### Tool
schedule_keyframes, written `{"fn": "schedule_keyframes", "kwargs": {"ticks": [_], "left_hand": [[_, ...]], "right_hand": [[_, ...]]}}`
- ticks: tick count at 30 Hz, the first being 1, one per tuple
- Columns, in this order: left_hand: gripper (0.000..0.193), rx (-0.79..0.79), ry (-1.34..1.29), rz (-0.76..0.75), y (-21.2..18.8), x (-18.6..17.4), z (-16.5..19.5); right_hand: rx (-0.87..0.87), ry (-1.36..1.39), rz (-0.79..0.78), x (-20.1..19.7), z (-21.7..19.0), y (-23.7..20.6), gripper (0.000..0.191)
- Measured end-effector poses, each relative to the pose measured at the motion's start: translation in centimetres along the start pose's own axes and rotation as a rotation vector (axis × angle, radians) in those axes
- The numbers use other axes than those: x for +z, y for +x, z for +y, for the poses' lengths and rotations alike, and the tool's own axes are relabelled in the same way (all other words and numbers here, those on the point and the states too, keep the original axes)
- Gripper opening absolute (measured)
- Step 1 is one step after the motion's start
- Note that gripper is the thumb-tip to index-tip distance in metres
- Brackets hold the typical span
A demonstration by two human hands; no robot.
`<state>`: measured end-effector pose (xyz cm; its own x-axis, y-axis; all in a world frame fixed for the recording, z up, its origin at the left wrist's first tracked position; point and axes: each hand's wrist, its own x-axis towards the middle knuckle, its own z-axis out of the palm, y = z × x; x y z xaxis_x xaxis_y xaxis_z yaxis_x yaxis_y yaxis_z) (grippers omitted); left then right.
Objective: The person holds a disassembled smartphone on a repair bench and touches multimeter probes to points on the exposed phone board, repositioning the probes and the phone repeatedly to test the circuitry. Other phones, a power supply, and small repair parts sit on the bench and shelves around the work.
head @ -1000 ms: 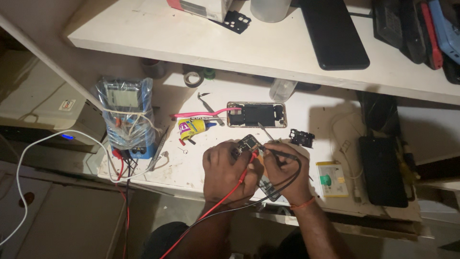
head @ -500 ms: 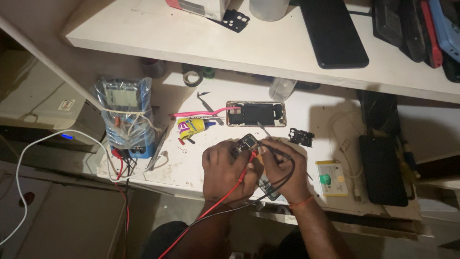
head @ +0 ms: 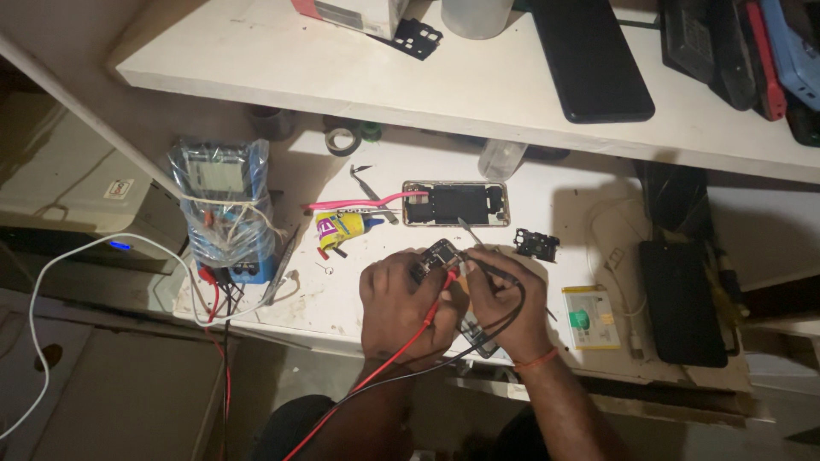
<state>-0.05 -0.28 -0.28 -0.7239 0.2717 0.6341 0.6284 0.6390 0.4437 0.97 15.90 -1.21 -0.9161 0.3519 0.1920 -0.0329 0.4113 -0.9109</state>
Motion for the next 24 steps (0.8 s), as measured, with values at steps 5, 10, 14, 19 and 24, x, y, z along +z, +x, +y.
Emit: {"fn": "schedule_keyframes", "kwargs": {"ticks": [5,10,14,19,24], "left_hand": [[0.035,0.008,0.021,0.018,0.0,0.1,0.0],[0.035,0.010,-0.002,0.023,0.0,0.1,0.0],[0.035,-0.002,-0.002,0.015,-0.1,0.1,-0.1],[0.036,-0.011,0.013,0.001,-0.2,0.2,-0.2],[0.037,-0.014,0.008,-0.031,-0.3,0.1,-0.4]], "right_hand": [[-0.147,0.062,0.021,0.0,0.9,-0.1,0.016],[-0.084,0.288,0.078,0.4,1.7,-0.3,0.016],[-0.095,0.257,0.070,0.3,2.2,-0.3,0.016],[-0.081,0.216,0.056,0.2,2.2,-0.3,0.017],[-0.051,0.185,0.037,0.1,1.6,-0.2,0.017]]}}
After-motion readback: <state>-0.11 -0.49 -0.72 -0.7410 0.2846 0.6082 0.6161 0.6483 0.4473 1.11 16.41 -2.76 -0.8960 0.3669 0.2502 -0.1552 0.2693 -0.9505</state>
